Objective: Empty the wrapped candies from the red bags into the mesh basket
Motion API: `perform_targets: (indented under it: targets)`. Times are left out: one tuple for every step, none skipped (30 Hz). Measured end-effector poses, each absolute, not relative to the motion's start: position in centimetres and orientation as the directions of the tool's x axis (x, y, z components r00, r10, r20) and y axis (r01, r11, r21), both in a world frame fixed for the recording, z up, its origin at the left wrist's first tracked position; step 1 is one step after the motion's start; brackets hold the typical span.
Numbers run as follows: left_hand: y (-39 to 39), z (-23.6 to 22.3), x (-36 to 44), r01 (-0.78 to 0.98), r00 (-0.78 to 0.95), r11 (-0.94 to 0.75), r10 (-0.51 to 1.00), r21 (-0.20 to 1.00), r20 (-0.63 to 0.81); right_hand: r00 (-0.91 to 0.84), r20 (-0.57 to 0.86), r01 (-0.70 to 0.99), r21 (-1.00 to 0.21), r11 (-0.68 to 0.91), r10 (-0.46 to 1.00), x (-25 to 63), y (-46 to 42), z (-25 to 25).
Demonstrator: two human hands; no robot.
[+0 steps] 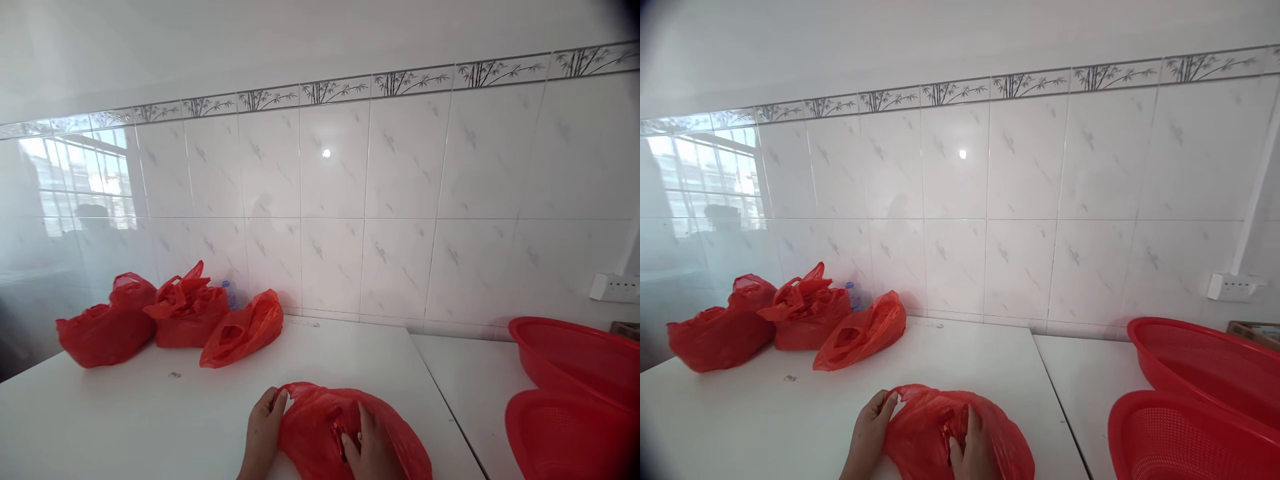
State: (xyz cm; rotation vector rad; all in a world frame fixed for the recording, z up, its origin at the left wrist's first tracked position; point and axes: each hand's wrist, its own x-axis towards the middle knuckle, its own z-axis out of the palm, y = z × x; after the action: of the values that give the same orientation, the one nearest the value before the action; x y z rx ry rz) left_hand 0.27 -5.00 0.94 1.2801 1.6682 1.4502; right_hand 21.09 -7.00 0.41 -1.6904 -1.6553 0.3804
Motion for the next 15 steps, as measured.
perform_targets:
  targets:
    - [-5.0,1.0,0.2,0.288,-0.373,-0.047,0.914,0.956,0.158,0.105,0.312,0.752,-0.646,0.129,0.944,21.1,-7.1,0.2]
    - [-4.9,1.0,0.2,0.291,-0.373,-0.043,0.915,0.956,0.155,0.083,0.352,0.763,-0.624,0.168,0.933,21.2,-7.2,-0.1]
    - [-4.9,1.0,0.1,0.293,-0.372,-0.039,0.916,0.955,0.152,0.068,0.39,0.773,-0.603,0.199,0.918,21.4,-7.3,-0.3]
    - [-4.8,1.0,0.1,0.295,-0.369,-0.036,0.917,0.955,0.149,0.063,0.428,0.783,-0.582,0.221,0.901,21.5,-7.4,-0.4]
    - [-4.8,1.0,0.1,0.297,-0.364,-0.034,0.92,0.954,0.146,0.065,0.469,0.793,-0.56,0.239,0.881,21.5,-7.6,-0.4]
    - [-4.7,1.1,0.1,0.298,-0.359,-0.031,0.923,0.954,0.142,0.066,0.516,0.802,-0.536,0.262,0.854,21.5,-7.9,-0.3]
    - [-4.7,1.1,0.1,0.3,-0.351,-0.03,0.926,0.953,0.14,0.058,0.569,0.806,-0.512,0.298,0.82,21.4,-8.3,0.1]
    - [-4.7,1.1,0.1,0.303,-0.343,-0.033,0.929,0.952,0.142,0.039,0.624,0.8,-0.488,0.35,0.78,21.3,-8.8,0.8]
    - [-4.7,1.2,0.1,0.307,-0.338,-0.039,0.93,0.951,0.147,0.011,0.676,0.78,-0.466,0.417,0.737,21.2,-9.4,1.8]
    - [-4.7,1.2,0.1,0.312,-0.337,-0.042,0.929,0.949,0.152,-0.023,0.723,0.743,-0.45,0.495,0.691,21.0,-10.2,3.0]
    - [-4.7,1.2,0.0,0.317,-0.337,-0.042,0.929,0.948,0.154,-0.051,0.758,0.695,-0.44,0.568,0.65,20.9,-11.1,4.4]
    - [-4.7,1.3,0.0,0.321,-0.337,-0.041,0.929,0.946,0.155,-0.066,0.788,0.637,-0.439,0.633,0.613,20.8,-12.1,5.7]
    - [-4.8,1.3,0.0,0.327,-0.337,-0.041,0.928,0.944,0.157,-0.074,0.81,0.577,-0.441,0.688,0.582,20.9,-13.3,7.0]
    - [-4.8,1.4,0.0,0.336,-0.338,-0.041,0.927,0.941,0.161,-0.073,0.825,0.528,-0.445,0.724,0.561,21.1,-14.7,8.1]
    - [-4.8,1.5,0.0,0.348,-0.336,-0.045,0.927,0.937,0.169,-0.058,0.831,0.5,-0.455,0.737,0.553,21.5,-16.1,8.8]
